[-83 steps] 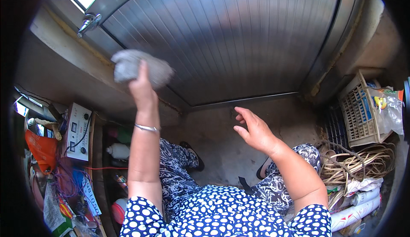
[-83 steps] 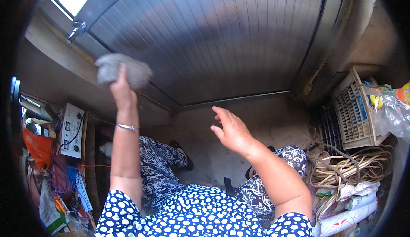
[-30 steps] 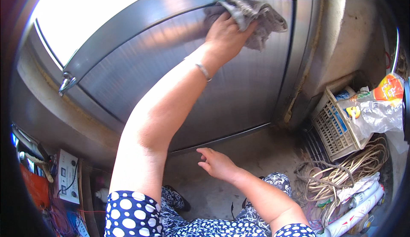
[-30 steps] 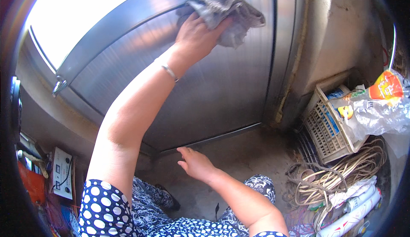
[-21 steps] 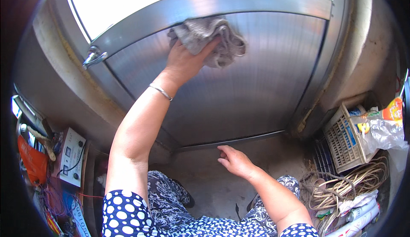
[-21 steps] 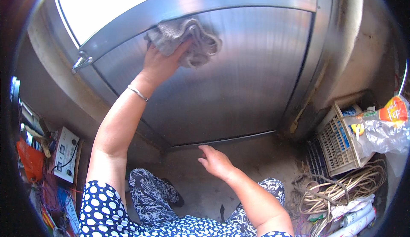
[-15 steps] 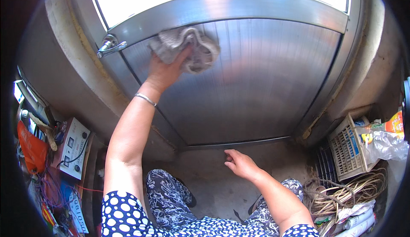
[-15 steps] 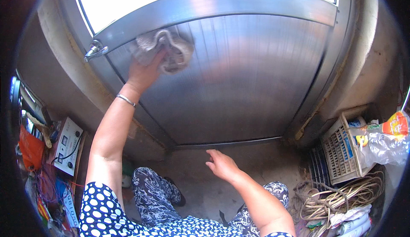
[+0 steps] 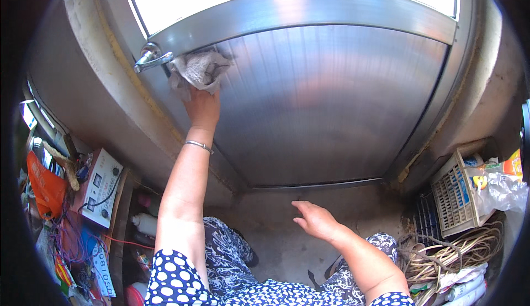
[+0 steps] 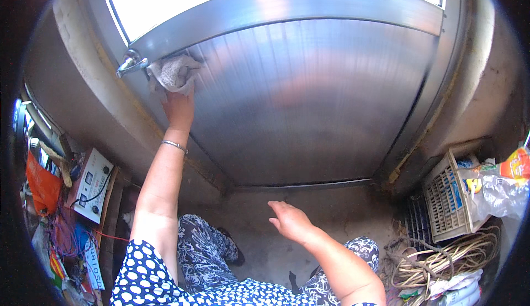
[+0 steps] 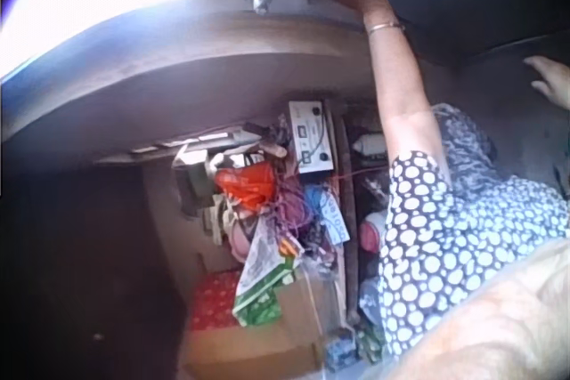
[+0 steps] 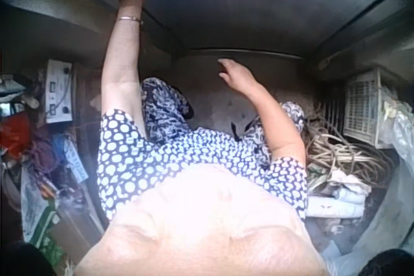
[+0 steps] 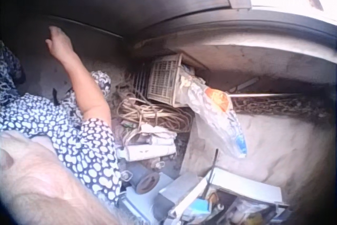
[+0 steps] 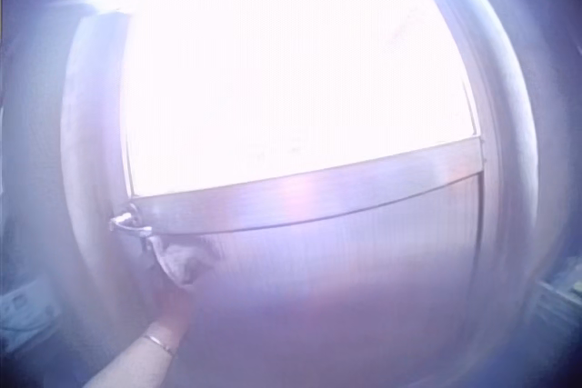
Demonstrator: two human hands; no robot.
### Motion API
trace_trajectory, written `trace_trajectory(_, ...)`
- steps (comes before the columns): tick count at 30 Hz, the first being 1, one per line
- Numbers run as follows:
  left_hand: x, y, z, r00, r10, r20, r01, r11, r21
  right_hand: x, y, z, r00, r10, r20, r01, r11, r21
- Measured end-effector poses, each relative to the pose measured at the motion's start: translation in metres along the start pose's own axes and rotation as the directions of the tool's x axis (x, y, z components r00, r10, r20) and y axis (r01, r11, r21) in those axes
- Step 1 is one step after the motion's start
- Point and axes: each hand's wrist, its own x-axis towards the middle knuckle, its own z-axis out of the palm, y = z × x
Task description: The person sits on the floor and wipes a metal door with a cloth. They clean the door surface and edges systematically, moving from the lower sections to the upper parts and back down.
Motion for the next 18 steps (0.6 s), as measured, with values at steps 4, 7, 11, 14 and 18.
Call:
trace_trajectory(4, -0.006, 0.039, -0.013, 0.999, 0.018, 0.035, -0.013, 0.990, -0.138, -0.007, -0.002, -0.007, 0.998, -0.051, -0.030, 0.050, 0.998, -0.038)
trace_trajectory(7, -0.004, 0.075, -0.036, 0.976, 0.217, -0.019, -0.217, 0.960, -0.176, -0.013, 0.002, -0.009, 0.996, -0.068, -0.052, 0.066, 0.997, -0.039)
trace_trajectory(11, 0.009, 0.125, -0.067, 0.927, 0.369, -0.072, -0.374, 0.887, -0.272, -0.016, -0.001, -0.014, 0.995, -0.068, -0.070, 0.065, 0.997, -0.032)
trace_trajectory(14, 0.021, 0.169, -0.081, 0.890, 0.437, -0.131, -0.456, 0.840, -0.296, -0.021, 0.002, -0.016, 0.989, -0.087, -0.117, 0.085, 0.996, -0.024)
trace_trajectory(18, 0.039, 0.229, -0.106, 0.806, 0.560, -0.194, -0.592, 0.747, -0.303, -0.026, 0.010, -0.016, 0.983, -0.088, -0.163, 0.087, 0.996, -0.012)
